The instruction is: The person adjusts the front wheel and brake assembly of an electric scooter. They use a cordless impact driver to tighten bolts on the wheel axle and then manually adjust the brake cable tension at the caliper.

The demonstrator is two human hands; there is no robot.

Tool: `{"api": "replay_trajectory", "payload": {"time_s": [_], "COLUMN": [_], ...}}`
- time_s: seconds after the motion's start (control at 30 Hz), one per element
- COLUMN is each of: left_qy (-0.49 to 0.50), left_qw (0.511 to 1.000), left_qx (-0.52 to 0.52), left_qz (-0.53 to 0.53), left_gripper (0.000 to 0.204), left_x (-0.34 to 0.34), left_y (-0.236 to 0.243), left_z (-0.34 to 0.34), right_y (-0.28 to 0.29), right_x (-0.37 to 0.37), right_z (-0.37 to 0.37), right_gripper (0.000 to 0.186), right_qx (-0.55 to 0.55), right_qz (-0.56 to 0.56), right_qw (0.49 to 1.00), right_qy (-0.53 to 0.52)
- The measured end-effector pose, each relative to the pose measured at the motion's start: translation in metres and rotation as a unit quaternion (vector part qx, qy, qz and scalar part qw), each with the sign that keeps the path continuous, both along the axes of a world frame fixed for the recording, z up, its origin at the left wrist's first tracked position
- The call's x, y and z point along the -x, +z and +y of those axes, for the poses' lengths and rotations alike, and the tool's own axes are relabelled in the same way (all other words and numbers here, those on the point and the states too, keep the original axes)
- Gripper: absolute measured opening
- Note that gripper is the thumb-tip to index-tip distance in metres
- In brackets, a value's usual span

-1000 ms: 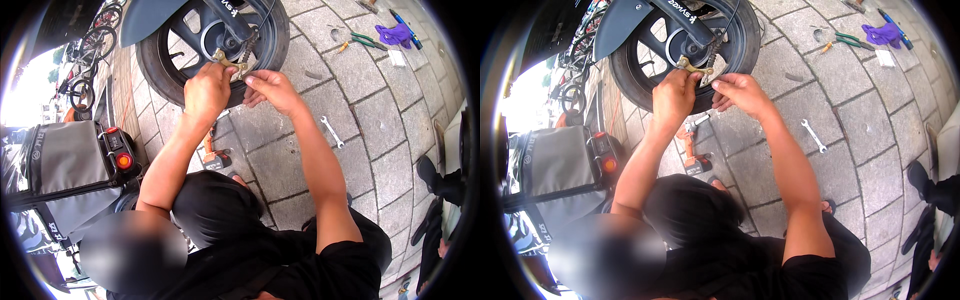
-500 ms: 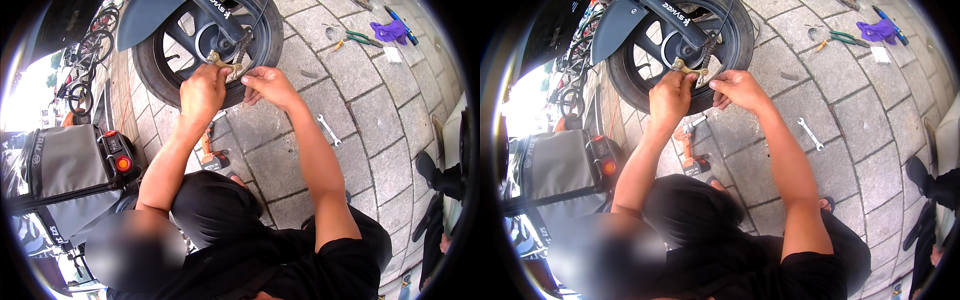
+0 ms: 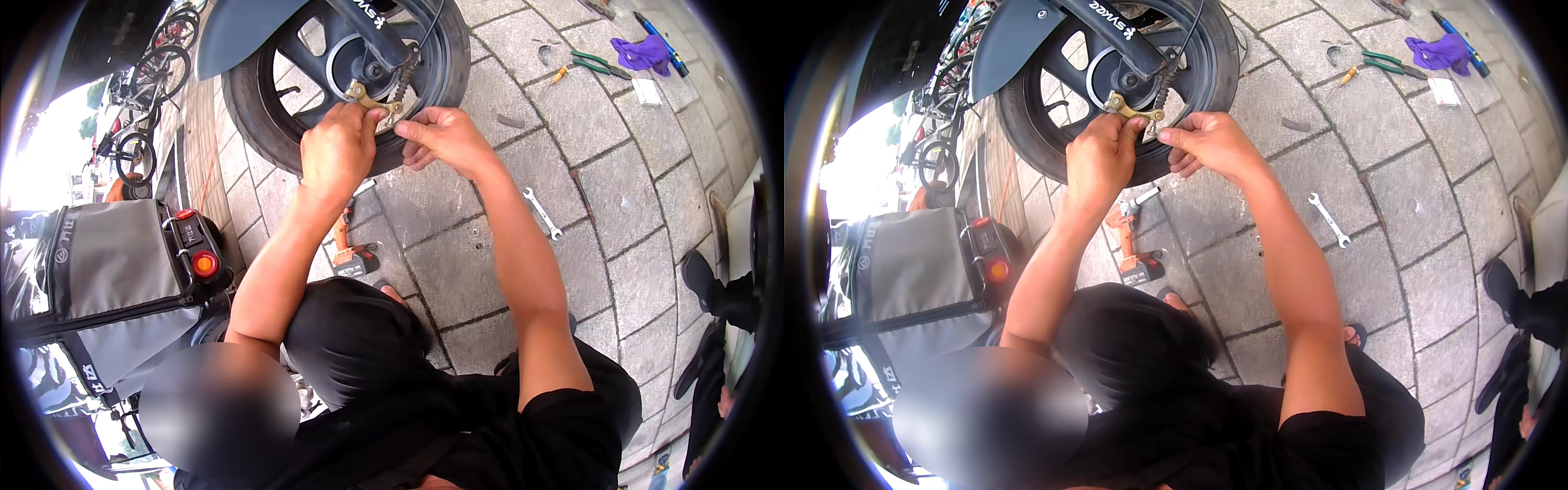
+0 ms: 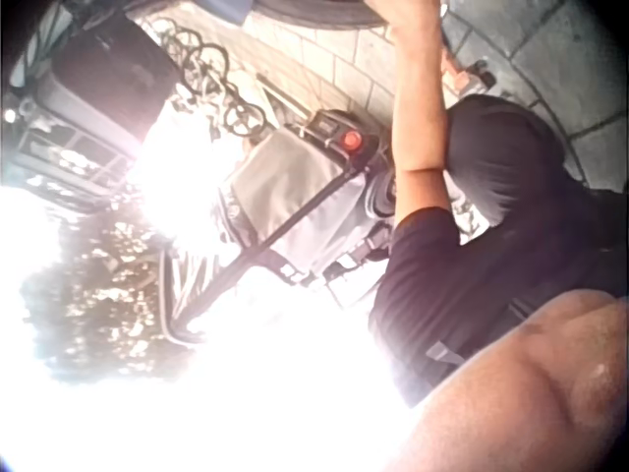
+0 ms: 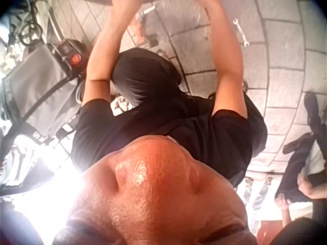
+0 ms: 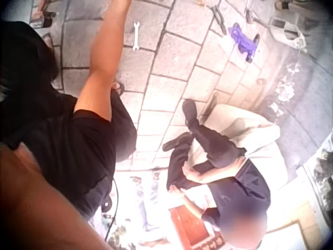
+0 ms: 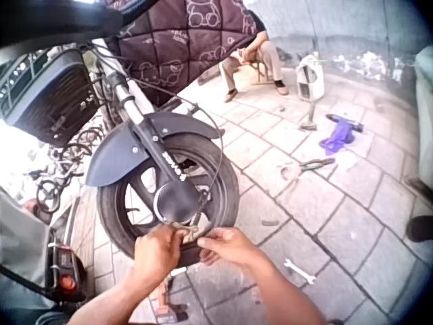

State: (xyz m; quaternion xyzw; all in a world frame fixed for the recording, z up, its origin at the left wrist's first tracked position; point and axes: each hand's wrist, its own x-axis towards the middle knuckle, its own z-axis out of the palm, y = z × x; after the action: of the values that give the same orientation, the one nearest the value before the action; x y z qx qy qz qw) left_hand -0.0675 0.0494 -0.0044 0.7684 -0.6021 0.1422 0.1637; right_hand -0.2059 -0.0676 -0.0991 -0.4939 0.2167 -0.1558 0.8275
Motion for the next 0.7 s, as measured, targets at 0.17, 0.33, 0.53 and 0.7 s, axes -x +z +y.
{"api": "replay_trajectory", "payload": {"time_s": [0.17, 0.33, 0.53, 0.7], "left_qy": [0.005, 0.009, 0.018, 0.005], "left_qw": [1.0, 1.0, 1.0, 1.0], "left_qx": [0.004, -0.005, -0.012, 0.006], "left_qz": [0.007, -0.002, 0.019, 0.013], "left_gripper": [0.025, 0.025, 0.022, 0.026], "left_x": [0.001, 0.0, 0.003, -0.003], "left_y": [0.004, -0.001, 0.003, 0.003], "left_z": [-0.002, -0.002, -0.001, 0.001], "right_y": [0.007, -0.005, 0.013, 0.03], "right_x": [0.0, 0.004, -0.001, 0.005], "right_z": [0.003, 0.002, -0.002, 0.005], "right_gripper": [0.044, 0.048, 0.045, 0.044], "right_qx": [-0.001, -0.032, 0.023, 0.051], "right_qz": [0.01, -0.049, 0.059, 0.099], "right_qw": [1.0, 0.998, 0.998, 0.994], "right_qy": [-0.011, -0.013, -0.017, -0.018]}}
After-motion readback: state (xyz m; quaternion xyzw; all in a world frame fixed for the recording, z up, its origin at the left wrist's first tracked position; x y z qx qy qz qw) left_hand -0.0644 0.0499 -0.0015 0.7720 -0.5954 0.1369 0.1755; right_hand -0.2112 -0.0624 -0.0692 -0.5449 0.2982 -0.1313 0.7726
